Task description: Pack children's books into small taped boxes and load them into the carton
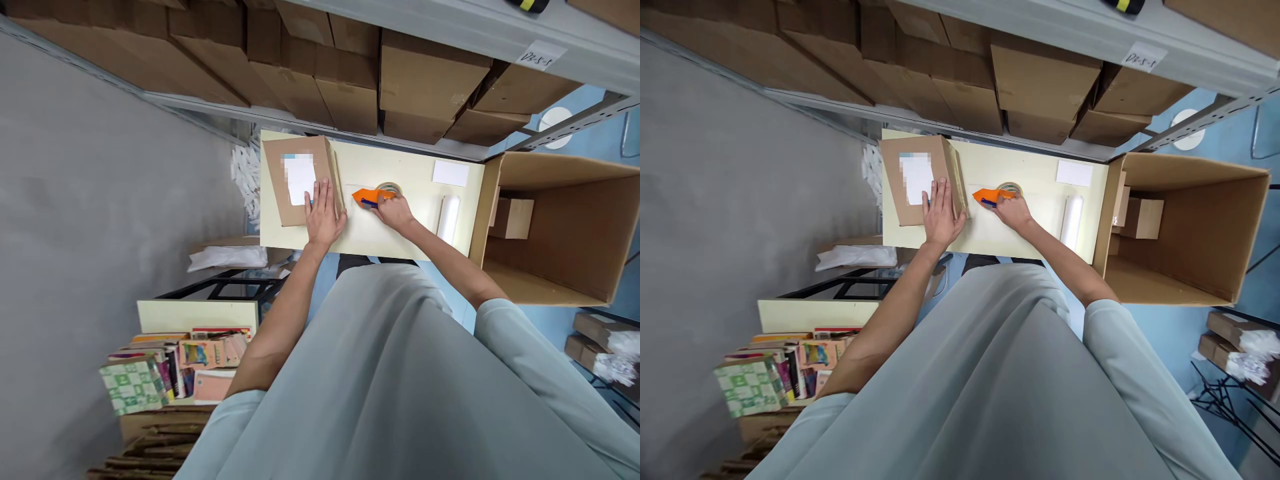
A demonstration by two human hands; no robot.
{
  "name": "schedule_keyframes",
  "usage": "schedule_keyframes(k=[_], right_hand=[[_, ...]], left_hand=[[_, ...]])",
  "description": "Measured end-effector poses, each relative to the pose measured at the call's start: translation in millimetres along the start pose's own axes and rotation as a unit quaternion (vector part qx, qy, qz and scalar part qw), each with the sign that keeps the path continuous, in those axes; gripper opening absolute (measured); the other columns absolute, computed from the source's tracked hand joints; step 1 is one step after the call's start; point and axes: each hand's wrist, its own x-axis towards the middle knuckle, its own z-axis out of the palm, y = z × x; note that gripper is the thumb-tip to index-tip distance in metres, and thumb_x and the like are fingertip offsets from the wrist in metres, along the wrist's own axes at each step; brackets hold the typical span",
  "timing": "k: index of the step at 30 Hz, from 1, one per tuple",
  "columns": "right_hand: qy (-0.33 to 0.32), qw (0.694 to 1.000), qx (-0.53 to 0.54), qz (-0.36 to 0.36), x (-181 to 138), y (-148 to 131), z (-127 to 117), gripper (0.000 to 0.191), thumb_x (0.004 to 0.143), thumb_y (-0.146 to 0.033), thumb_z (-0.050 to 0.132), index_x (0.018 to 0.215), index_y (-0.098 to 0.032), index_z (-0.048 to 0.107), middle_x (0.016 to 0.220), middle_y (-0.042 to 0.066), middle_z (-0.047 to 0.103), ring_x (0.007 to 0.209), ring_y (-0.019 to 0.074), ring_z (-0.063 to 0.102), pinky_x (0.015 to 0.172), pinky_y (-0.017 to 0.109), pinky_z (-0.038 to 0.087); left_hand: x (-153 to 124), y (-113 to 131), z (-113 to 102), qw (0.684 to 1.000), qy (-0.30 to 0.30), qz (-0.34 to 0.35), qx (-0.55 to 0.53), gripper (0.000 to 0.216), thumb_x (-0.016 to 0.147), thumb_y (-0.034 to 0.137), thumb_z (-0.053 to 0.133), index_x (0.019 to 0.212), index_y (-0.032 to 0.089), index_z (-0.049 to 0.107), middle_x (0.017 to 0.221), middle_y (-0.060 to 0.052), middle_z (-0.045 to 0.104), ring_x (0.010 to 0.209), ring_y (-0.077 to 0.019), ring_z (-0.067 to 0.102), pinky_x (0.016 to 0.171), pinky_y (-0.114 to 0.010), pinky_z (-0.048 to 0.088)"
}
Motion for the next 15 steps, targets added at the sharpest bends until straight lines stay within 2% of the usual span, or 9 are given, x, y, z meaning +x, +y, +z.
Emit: schedule_keyframes(k=[2, 5, 7, 10, 12, 15], right_hand=[[0.019, 1.000, 0.011, 0.009, 8.7, -9.2, -3.1, 0.055, 0.117, -0.031, 0.042, 0.148, 0.009, 0.064, 0.123, 0.037, 0.079, 0.115, 0.0443, 0.077, 0.107, 0.055, 0.053], [0.043, 0.996, 0.036, 0.075, 30.6, -19.7, -17.0, 0.051, 0.118, -0.027, 0.038, 0.138, 0.006, 0.072, 0.119, 0.036, 0.079, 0.109, 0.0425, 0.079, 0.099, 0.052, 0.058], [0.049, 0.991, 0.043, 0.114, 42.1, -21.1, -32.9, 0.049, 0.117, -0.026, 0.039, 0.131, 0.005, 0.076, 0.120, 0.036, 0.079, 0.110, 0.0420, 0.079, 0.096, 0.050, 0.058], [0.072, 0.992, 0.041, 0.100, 41.2, -17.7, -63.8, 0.047, 0.117, -0.029, 0.045, 0.127, 0.005, 0.076, 0.120, 0.036, 0.079, 0.112, 0.0416, 0.079, 0.099, 0.048, 0.057], [0.104, 0.990, 0.045, 0.089, 29.3, -16.2, -87.0, 0.052, 0.119, -0.038, 0.047, 0.132, 0.006, 0.072, 0.117, 0.035, 0.080, 0.109, 0.0403, 0.080, 0.099, 0.045, 0.058], [0.145, 0.982, 0.052, 0.105, 9.6, -18.3, -126.2, 0.062, 0.121, -0.051, 0.043, 0.143, 0.003, 0.065, 0.107, 0.028, 0.082, 0.101, 0.0383, 0.081, 0.093, 0.042, 0.059]], left_hand=[[0.2, 0.8, 2.4, 1.000, 0.005, -0.003, -0.006, 0.085, 0.101, 0.041, 0.061, 0.179, 0.014, 0.041, 0.189, -0.017, 0.031, 0.180, -0.0328, 0.015, 0.148, -0.057, -0.002], [-1.1, 0.0, 4.5, 1.000, 0.011, 0.000, 0.004, 0.082, 0.102, 0.038, 0.057, 0.179, 0.013, 0.040, 0.189, -0.016, 0.031, 0.180, -0.0321, 0.015, 0.148, -0.056, -0.002], [-2.8, -1.5, 4.6, 1.000, 0.011, 0.009, 0.011, 0.082, 0.103, 0.038, 0.055, 0.179, 0.012, 0.040, 0.189, -0.016, 0.031, 0.180, -0.0328, 0.017, 0.148, -0.057, -0.001], [-2.8, -0.2, 1.6, 1.000, 0.011, 0.008, 0.002, 0.082, 0.103, 0.045, 0.059, 0.177, 0.014, 0.042, 0.187, -0.019, 0.034, 0.179, -0.0374, 0.020, 0.147, -0.064, 0.003], [2.6, 7.8, -4.1, 0.999, 0.024, -0.013, -0.016, 0.082, 0.103, 0.050, 0.061, 0.175, 0.015, 0.045, 0.183, -0.022, 0.042, 0.176, -0.0405, 0.029, 0.145, -0.068, 0.013], [23.7, 36.1, -22.7, 0.994, 0.095, 0.007, -0.047, 0.073, 0.107, 0.048, 0.055, 0.173, 0.017, 0.047, 0.176, -0.024, 0.052, 0.169, -0.0382, 0.044, 0.142, -0.061, 0.033]])
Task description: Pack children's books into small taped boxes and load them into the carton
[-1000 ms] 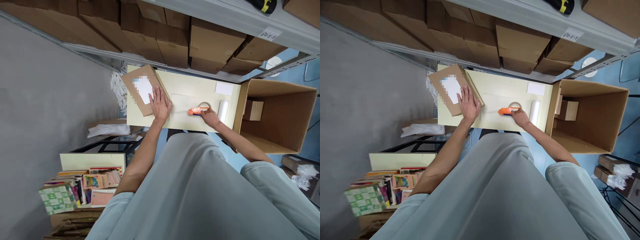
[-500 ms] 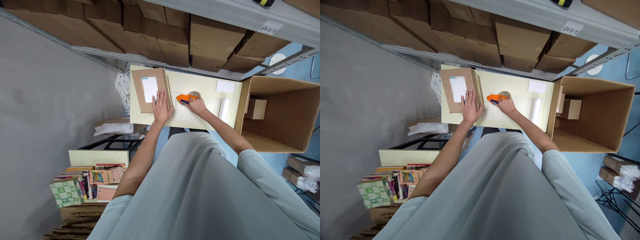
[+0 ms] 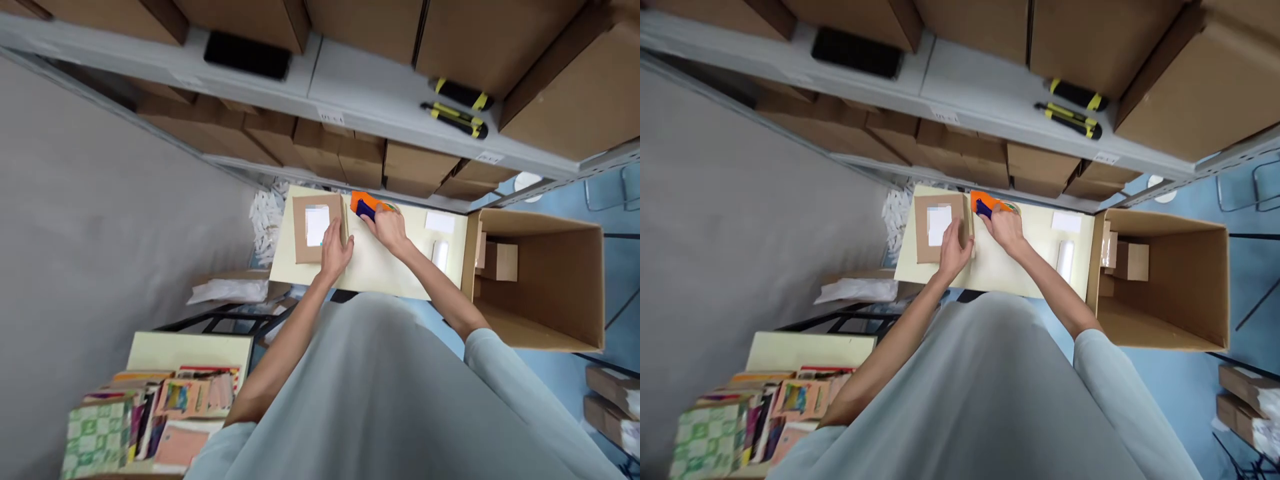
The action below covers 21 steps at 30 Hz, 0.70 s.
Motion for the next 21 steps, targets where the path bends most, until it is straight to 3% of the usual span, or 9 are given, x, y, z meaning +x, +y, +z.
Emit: schedule_keyframes(k=[3, 7, 12, 14, 17, 21], right_hand=[[0.069, 0.997, -0.007, 0.016, 5.9, -7.7, -49.0, 0.066, 0.122, -0.054, 0.035, 0.149, 0.000, 0.060, 0.102, 0.024, 0.082, 0.100, 0.0381, 0.081, 0.094, 0.041, 0.059], [0.154, 0.987, -0.032, -0.012, 40.5, -14.0, -122.6, 0.058, 0.122, -0.040, 0.029, 0.155, 0.003, 0.051, 0.114, 0.025, 0.080, 0.108, 0.0385, 0.079, 0.103, 0.046, 0.058], [0.131, 0.988, -0.050, -0.061, 100.4, -6.6, -190.7, 0.050, 0.111, -0.011, 0.034, 0.154, 0.013, 0.039, 0.127, 0.032, 0.078, 0.120, 0.0355, 0.077, 0.116, 0.048, 0.051], [0.093, 0.992, -0.059, -0.057, 119.0, -2.1, -202.6, 0.046, 0.110, -0.009, 0.042, 0.148, 0.015, 0.043, 0.131, 0.036, 0.076, 0.126, 0.0339, 0.074, 0.120, 0.045, 0.047], [0.059, 0.995, -0.077, -0.027, 137.4, 3.7, -207.2, 0.044, 0.110, -0.012, 0.048, 0.147, 0.011, 0.048, 0.139, 0.035, 0.073, 0.134, 0.0333, 0.071, 0.126, 0.046, 0.043], [0.136, 0.985, -0.104, -0.002, 147.0, 13.9, -195.6, 0.048, 0.112, -0.016, 0.042, 0.153, 0.008, 0.050, 0.153, 0.036, 0.062, 0.148, 0.0396, 0.060, 0.126, 0.057, 0.044]], left_hand=[[42.1, 47.2, -22.4, 0.992, 0.076, 0.102, -0.019, 0.064, 0.111, 0.041, 0.049, 0.170, 0.018, 0.051, 0.170, -0.023, 0.057, 0.164, -0.0346, 0.050, 0.140, -0.054, 0.038], [115.1, 111.8, -60.8, 0.979, 0.110, 0.170, -0.023, 0.060, 0.110, 0.038, 0.054, 0.167, 0.021, 0.055, 0.170, -0.021, 0.055, 0.166, -0.0351, 0.048, 0.141, -0.054, 0.036], [191.0, 157.3, -85.7, 0.972, 0.076, 0.217, -0.041, 0.064, 0.105, 0.032, 0.059, 0.168, 0.019, 0.055, 0.176, -0.018, 0.052, 0.169, -0.0366, 0.043, 0.144, -0.054, 0.031], [200.1, 162.5, -86.7, 0.970, 0.055, 0.232, -0.041, 0.066, 0.103, 0.031, 0.059, 0.168, 0.019, 0.055, 0.175, -0.017, 0.053, 0.168, -0.0367, 0.044, 0.144, -0.055, 0.032], [186.2, 154.2, -82.5, 0.969, 0.035, 0.243, -0.037, 0.066, 0.102, 0.029, 0.059, 0.168, 0.019, 0.055, 0.176, -0.016, 0.054, 0.168, -0.0363, 0.045, 0.143, -0.056, 0.034], [139.3, 110.4, -68.6, 0.976, 0.010, 0.214, -0.042, 0.061, 0.105, 0.029, 0.056, 0.165, 0.020, 0.057, 0.175, -0.017, 0.055, 0.168, -0.0364, 0.045, 0.142, -0.059, 0.037]])
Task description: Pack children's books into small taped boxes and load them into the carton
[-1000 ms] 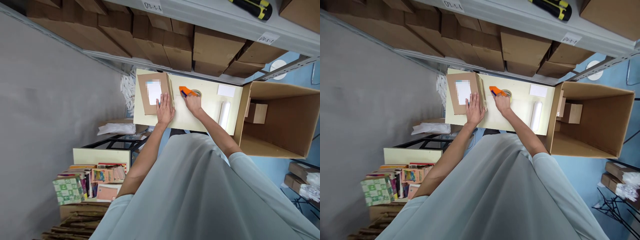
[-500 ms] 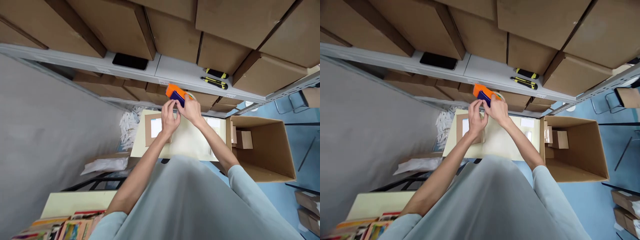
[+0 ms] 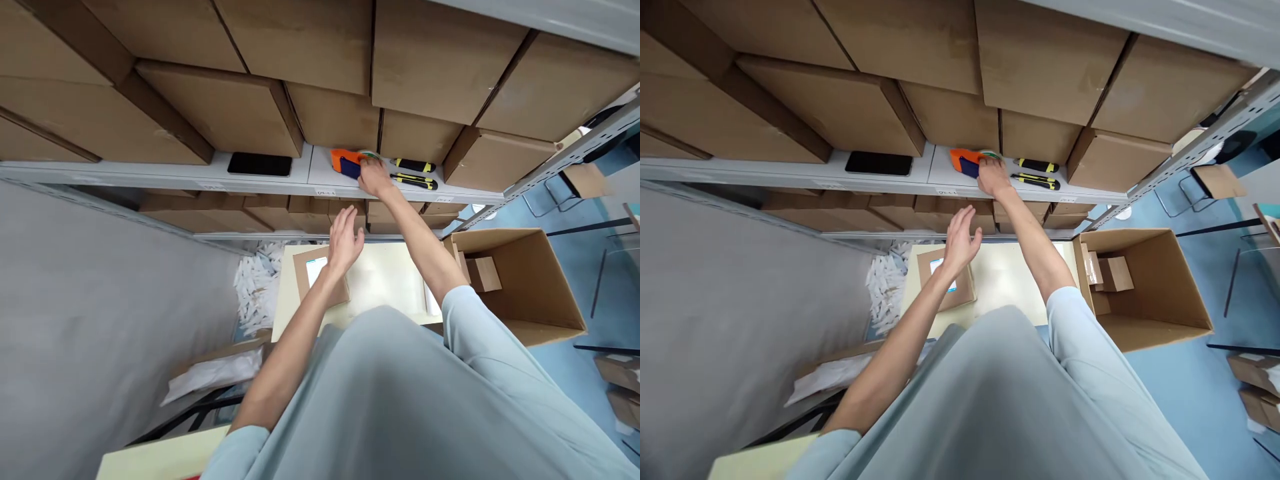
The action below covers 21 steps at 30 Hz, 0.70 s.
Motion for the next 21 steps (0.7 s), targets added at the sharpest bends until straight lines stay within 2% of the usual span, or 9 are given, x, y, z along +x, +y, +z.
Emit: schedule_keyframes(k=[3, 5, 7, 9, 11, 14, 17, 19, 21], right_hand=[[0.135, 0.988, 0.067, 0.015, -19.7, 2.4, 36.9, 0.054, 0.119, -0.028, 0.031, 0.163, -0.001, 0.045, 0.160, 0.033, 0.055, 0.154, 0.0424, 0.053, 0.127, 0.066, 0.043], [0.205, 0.962, 0.181, 0.020, -53.3, -3.6, 82.5, 0.057, 0.122, -0.040, 0.024, 0.166, -0.012, 0.046, 0.162, 0.027, 0.055, 0.157, 0.0406, 0.051, 0.131, 0.067, 0.040], [0.212, 0.933, 0.288, 0.035, -105.2, -19.5, 141.0, 0.060, 0.122, -0.053, 0.024, 0.162, -0.019, 0.052, 0.160, 0.023, 0.059, 0.155, 0.0376, 0.053, 0.133, 0.065, 0.041], [0.157, 0.915, 0.362, 0.083, -170.2, -45.5, 200.5, 0.068, 0.119, -0.066, 0.026, 0.158, -0.020, 0.057, 0.154, 0.022, 0.064, 0.149, 0.0362, 0.060, 0.131, 0.061, 0.046], [0.067, 0.887, 0.427, 0.164, -236.5, -77.7, 248.7, 0.080, 0.114, -0.078, 0.030, 0.157, -0.017, 0.060, 0.151, 0.025, 0.067, 0.141, 0.0366, 0.067, 0.127, 0.059, 0.053], [-0.067, 0.810, 0.505, 0.290, -312.7, -124.8, 289.6, 0.096, 0.107, -0.090, 0.036, 0.161, -0.014, 0.059, 0.159, 0.028, 0.065, 0.140, 0.0379, 0.071, 0.123, 0.057, 0.058], [-0.150, 0.740, 0.567, 0.330, -344.8, -159.4, 302.6, 0.102, 0.103, -0.094, 0.041, 0.164, -0.014, 0.060, 0.166, 0.024, 0.063, 0.151, 0.0391, 0.065, 0.130, 0.058, 0.053], [-0.159, 0.709, 0.606, 0.325, -345.0, -174.9, 304.5, 0.100, 0.103, -0.094, 0.040, 0.163, -0.018, 0.064, 0.168, 0.017, 0.064, 0.158, 0.0365, 0.060, 0.137, 0.057, 0.045], [-0.140, 0.692, 0.636, 0.311, -334.7, -185.8, 304.9, 0.095, 0.106, -0.093, 0.036, 0.162, -0.022, 0.067, 0.167, 0.010, 0.066, 0.162, 0.0327, 0.057, 0.141, 0.054, 0.040]], left_hand=[[-56.9, -33.5, 7.6, 0.998, -0.025, -0.057, -0.009, 0.059, 0.106, 0.032, 0.054, 0.162, 0.017, 0.059, 0.172, -0.018, 0.058, 0.167, -0.0366, 0.047, 0.141, -0.060, 0.037], [-96.6, -60.5, 10.7, 0.994, -0.039, -0.104, -0.008, 0.059, 0.105, 0.033, 0.053, 0.161, 0.014, 0.059, 0.171, -0.021, 0.059, 0.167, -0.0369, 0.047, 0.142, -0.060, 0.035], [-135.6, -86.2, 12.3, 0.987, -0.055, -0.151, -0.005, 0.060, 0.105, 0.034, 0.053, 0.159, 0.011, 0.060, 0.171, -0.022, 0.058, 0.169, -0.0372, 0.045, 0.143, -0.059, 0.033], [-170.9, -106.3, 13.3, 0.979, -0.075, -0.188, 0.001, 0.059, 0.106, 0.036, 0.053, 0.159, 0.012, 0.060, 0.173, -0.022, 0.056, 0.172, -0.0372, 0.039, 0.144, -0.058, 0.029], [-199.2, -118.5, 13.8, 0.974, -0.101, -0.202, 0.007, 0.059, 0.108, 0.039, 0.053, 0.160, 0.013, 0.060, 0.178, -0.021, 0.050, 0.176, -0.0366, 0.031, 0.145, -0.059, 0.025], [-224.4, -124.5, 13.3, 0.972, -0.141, -0.188, 0.015, 0.059, 0.110, 0.041, 0.050, 0.163, 0.017, 0.059, 0.185, -0.018, 0.041, 0.179, -0.0349, 0.022, 0.146, -0.061, 0.017], [-232.3, -126.5, 11.2, 0.972, -0.162, -0.169, 0.024, 0.060, 0.111, 0.044, 0.049, 0.165, 0.017, 0.058, 0.186, -0.017, 0.039, 0.179, -0.0349, 0.021, 0.146, -0.061, 0.014], [-232.2, -130.3, 9.3, 0.973, -0.166, -0.159, 0.027, 0.061, 0.111, 0.047, 0.051, 0.164, 0.017, 0.059, 0.184, -0.018, 0.042, 0.179, -0.0356, 0.024, 0.145, -0.060, 0.017], [-230.2, -136.5, 7.0, 0.974, -0.170, -0.149, 0.030, 0.062, 0.110, 0.049, 0.053, 0.163, 0.018, 0.061, 0.182, -0.018, 0.046, 0.177, -0.0371, 0.029, 0.144, -0.060, 0.020]])
